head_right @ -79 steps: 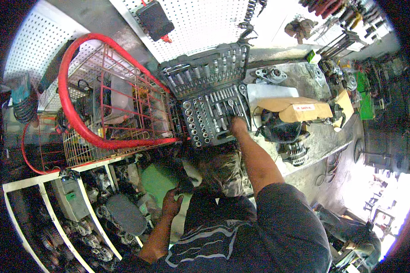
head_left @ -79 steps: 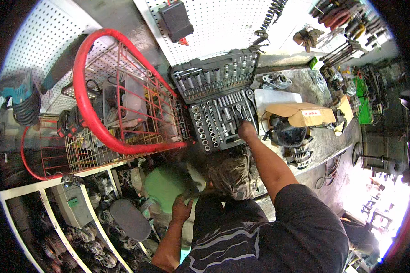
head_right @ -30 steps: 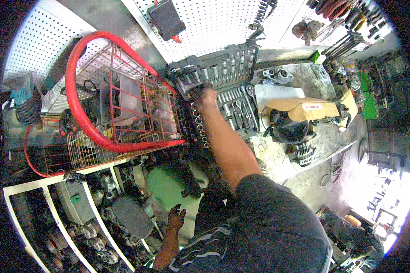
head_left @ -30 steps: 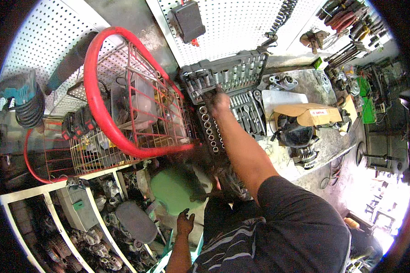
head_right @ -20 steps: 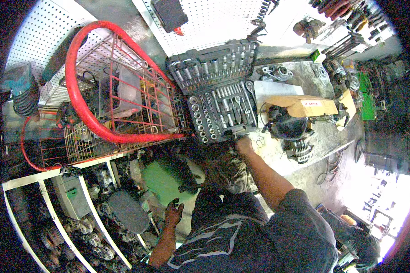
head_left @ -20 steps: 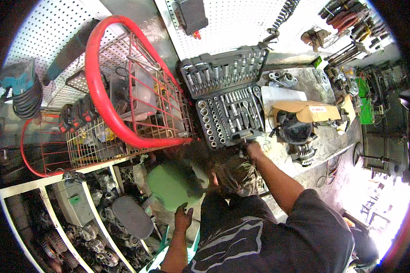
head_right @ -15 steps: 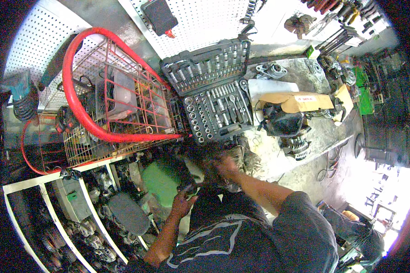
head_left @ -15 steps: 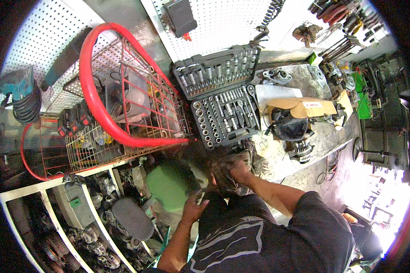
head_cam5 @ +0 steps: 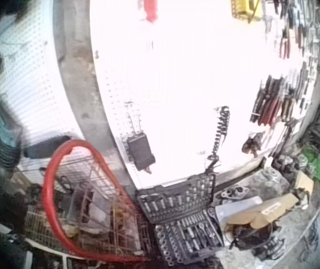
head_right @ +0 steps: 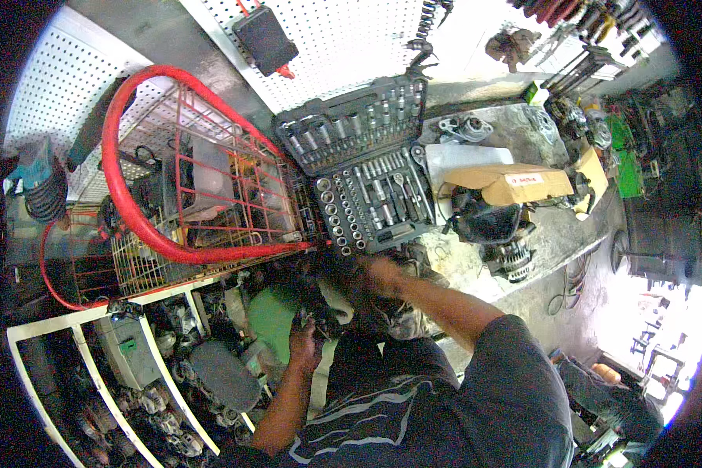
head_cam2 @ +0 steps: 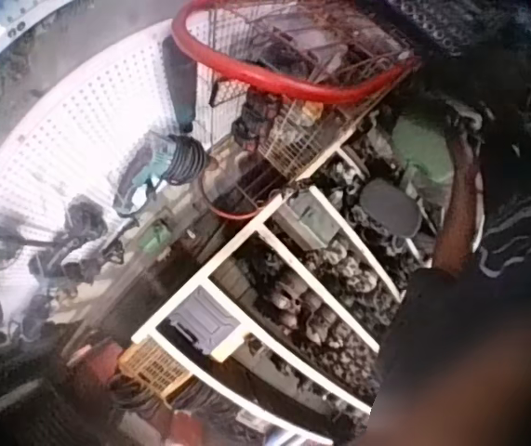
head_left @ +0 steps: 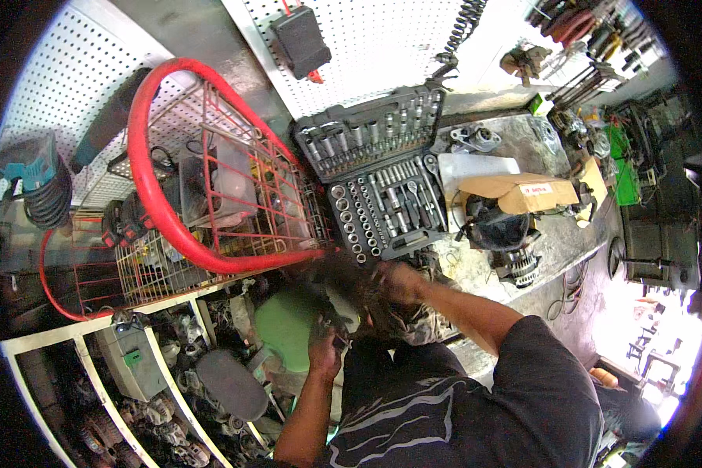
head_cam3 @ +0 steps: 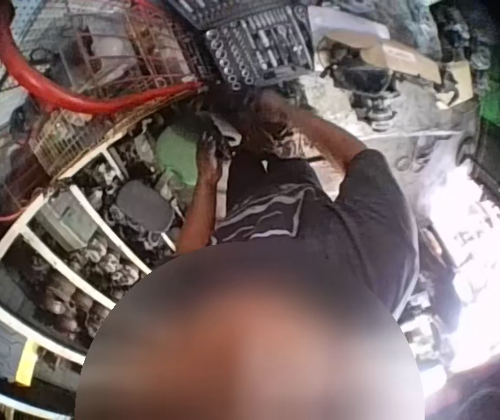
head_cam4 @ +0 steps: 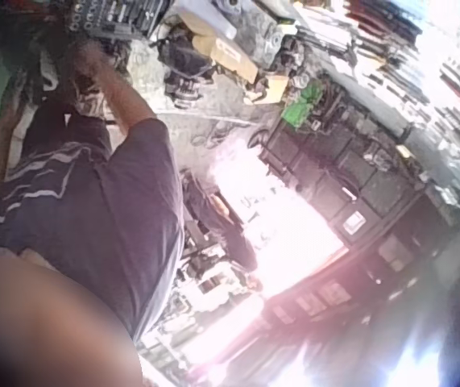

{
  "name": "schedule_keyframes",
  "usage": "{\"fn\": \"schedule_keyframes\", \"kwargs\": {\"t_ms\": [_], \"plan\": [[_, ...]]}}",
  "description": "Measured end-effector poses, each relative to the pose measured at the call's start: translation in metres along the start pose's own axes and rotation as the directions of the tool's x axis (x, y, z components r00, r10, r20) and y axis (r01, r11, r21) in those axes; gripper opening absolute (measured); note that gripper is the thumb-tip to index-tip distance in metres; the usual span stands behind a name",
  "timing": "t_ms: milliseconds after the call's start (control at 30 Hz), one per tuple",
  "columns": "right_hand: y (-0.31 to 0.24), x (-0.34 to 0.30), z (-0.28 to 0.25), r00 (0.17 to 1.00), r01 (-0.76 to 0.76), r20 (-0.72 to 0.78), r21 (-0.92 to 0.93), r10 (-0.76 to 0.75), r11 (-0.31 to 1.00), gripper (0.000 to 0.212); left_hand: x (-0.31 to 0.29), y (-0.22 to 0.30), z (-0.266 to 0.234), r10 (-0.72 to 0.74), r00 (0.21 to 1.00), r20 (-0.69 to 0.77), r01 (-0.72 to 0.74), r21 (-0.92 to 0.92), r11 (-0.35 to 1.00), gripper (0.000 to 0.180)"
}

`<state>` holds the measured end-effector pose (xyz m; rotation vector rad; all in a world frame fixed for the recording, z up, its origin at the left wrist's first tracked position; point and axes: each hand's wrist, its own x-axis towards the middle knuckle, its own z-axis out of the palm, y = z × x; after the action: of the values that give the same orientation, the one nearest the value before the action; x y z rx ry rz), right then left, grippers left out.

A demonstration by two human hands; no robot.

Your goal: The person disassembles an alternator on a workbench, removes a circular component, and uses a screwdriver to adjust internal parts. They then retrieve a socket from a tool kit and walk to a car battery where another person is working.

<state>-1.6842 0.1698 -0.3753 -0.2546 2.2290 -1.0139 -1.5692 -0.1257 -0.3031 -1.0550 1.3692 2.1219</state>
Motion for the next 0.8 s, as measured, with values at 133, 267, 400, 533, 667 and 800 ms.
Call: {"fn": "schedule_keyframes", "kwargs": {"t_ms": [133, 267, 400, 533, 667, 800], "plan": [[0.034, 0.073, -0.076, 0.821, -0.282, -0.528, -0.044, 0.218, 0.958, 0.034, -0.006, 0.006, -0.026, -0.039, 0.997, -0.06, 0.042, 0.05, 0.998, 0.05], [-0.018, 0.154, -0.13, 0.796, -0.036, -0.398, 0.721, 0.455, 0.692, 0.028, -0.008, -0.008, -0.053, -0.023, 0.992, -0.123, 0.033, 0.082, 0.996, 0.048], [-0.097, 0.204, -0.174, 0.854, 0.381, -0.359, 0.924, 0.377, 0.018, 0.029, -0.007, -0.022, -0.069, 0.024, 0.992, -0.127, -0.008, 0.128, 0.992, 0.043], [-0.144, 0.224, -0.2, 0.808, 0.527, -0.393, 0.815, 0.439, -0.24, 0.022, -0.009, -0.026, -0.072, 0.012, 0.989, -0.147, 0.008, 0.132, 0.991, 0.05], [-0.151, 0.253, -0.205, 0.812, 0.559, -0.348, 0.694, 0.469, -0.453, 0.01, -0.016, -0.029, -0.071, -0.023, 0.985, -0.174, 0.055, 0.185, 0.981, 0.051], [-0.136, 0.285, -0.192, 0.746, 0.624, -0.408, 0.703, 0.527, -0.34, 0.009, -0.023, -0.025, -0.068, -0.066, 0.977, -0.203, 0.098, 0.154, 0.983, 0.048]]}}
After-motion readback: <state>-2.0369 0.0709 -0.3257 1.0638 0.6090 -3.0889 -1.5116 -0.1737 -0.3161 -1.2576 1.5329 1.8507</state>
